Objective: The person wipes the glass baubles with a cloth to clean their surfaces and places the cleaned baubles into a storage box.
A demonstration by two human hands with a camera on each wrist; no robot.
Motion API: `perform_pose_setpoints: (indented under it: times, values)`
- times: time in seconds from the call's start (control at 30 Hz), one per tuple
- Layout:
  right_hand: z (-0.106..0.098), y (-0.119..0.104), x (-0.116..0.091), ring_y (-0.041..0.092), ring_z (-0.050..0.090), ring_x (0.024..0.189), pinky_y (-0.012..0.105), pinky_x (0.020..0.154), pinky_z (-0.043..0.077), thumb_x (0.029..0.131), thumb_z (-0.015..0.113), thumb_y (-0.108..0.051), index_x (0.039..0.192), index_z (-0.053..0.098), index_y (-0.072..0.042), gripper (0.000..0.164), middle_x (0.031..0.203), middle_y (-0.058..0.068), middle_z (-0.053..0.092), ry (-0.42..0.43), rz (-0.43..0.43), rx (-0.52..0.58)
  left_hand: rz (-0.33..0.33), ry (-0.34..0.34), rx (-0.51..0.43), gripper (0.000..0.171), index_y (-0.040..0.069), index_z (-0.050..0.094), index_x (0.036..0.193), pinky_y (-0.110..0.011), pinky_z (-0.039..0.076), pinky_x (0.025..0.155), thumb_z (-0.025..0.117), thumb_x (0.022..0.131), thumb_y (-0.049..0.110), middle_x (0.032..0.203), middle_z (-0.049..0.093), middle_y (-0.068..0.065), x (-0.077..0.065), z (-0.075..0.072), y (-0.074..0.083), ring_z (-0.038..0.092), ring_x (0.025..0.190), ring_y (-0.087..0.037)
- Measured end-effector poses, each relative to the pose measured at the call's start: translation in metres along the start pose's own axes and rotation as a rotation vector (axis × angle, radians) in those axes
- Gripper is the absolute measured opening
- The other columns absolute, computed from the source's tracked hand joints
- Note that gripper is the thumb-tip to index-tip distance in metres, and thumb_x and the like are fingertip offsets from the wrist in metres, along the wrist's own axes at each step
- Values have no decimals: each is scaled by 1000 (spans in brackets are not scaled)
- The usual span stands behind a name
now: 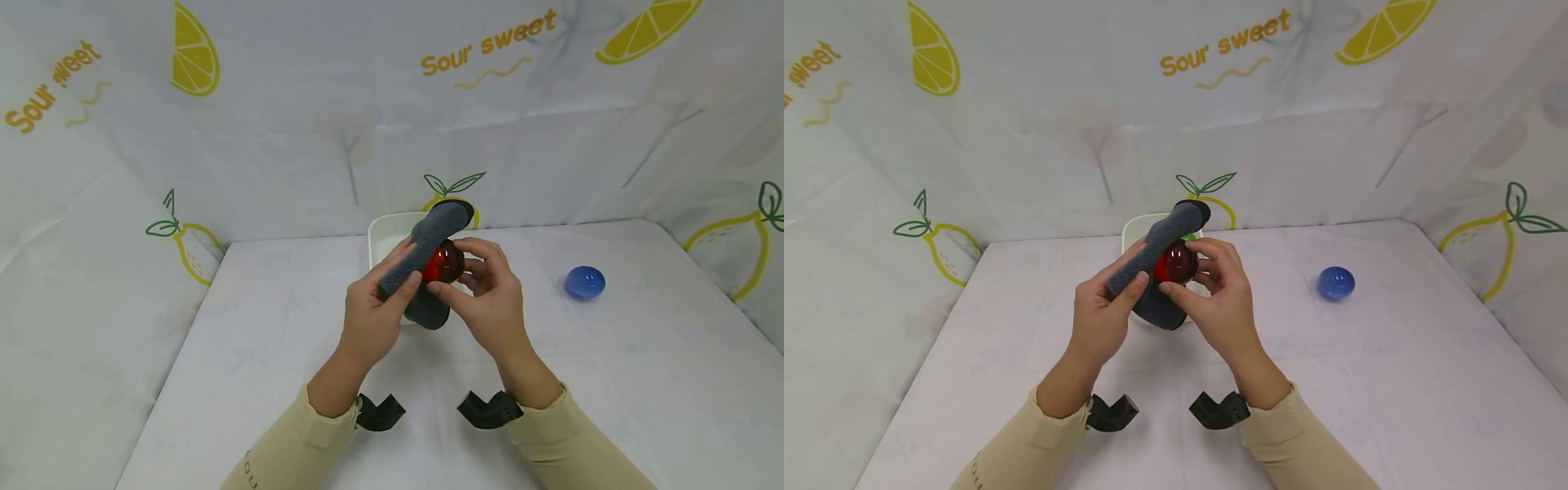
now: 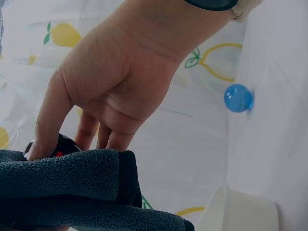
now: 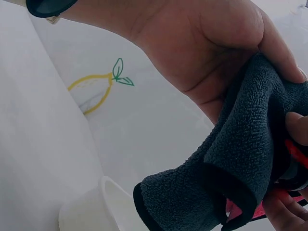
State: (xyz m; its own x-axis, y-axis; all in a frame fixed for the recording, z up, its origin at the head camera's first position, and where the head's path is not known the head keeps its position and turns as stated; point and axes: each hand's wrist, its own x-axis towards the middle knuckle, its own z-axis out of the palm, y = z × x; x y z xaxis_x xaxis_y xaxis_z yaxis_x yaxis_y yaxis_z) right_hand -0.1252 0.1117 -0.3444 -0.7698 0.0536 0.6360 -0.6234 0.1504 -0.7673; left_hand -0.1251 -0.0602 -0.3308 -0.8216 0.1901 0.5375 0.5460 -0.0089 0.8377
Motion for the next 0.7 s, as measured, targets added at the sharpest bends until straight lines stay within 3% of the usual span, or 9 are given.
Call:
perform_pose_setpoints:
  times: [0.3, 0.7]
  values:
    - [1, -2, 0, 20, 60, 107, 25, 91, 55, 69, 74, 24, 123, 52, 10, 60, 128, 14, 52, -42, -47, 35, 4, 8, -8, 38, 4, 59, 136, -33, 47, 103, 60, 98, 9, 144, 55, -2, 0, -1, 0, 52, 132, -15]
    - [2, -5, 0, 20, 64, 103, 27, 88, 57, 67, 75, 24, 123, 52, 11, 62, 125, 16, 55, -26, -53, 89, -24, 22, -43, 39, 6, 58, 137, -33, 49, 100, 60, 99, 11, 140, 58, -3, 2, -2, -1, 55, 129, -14]
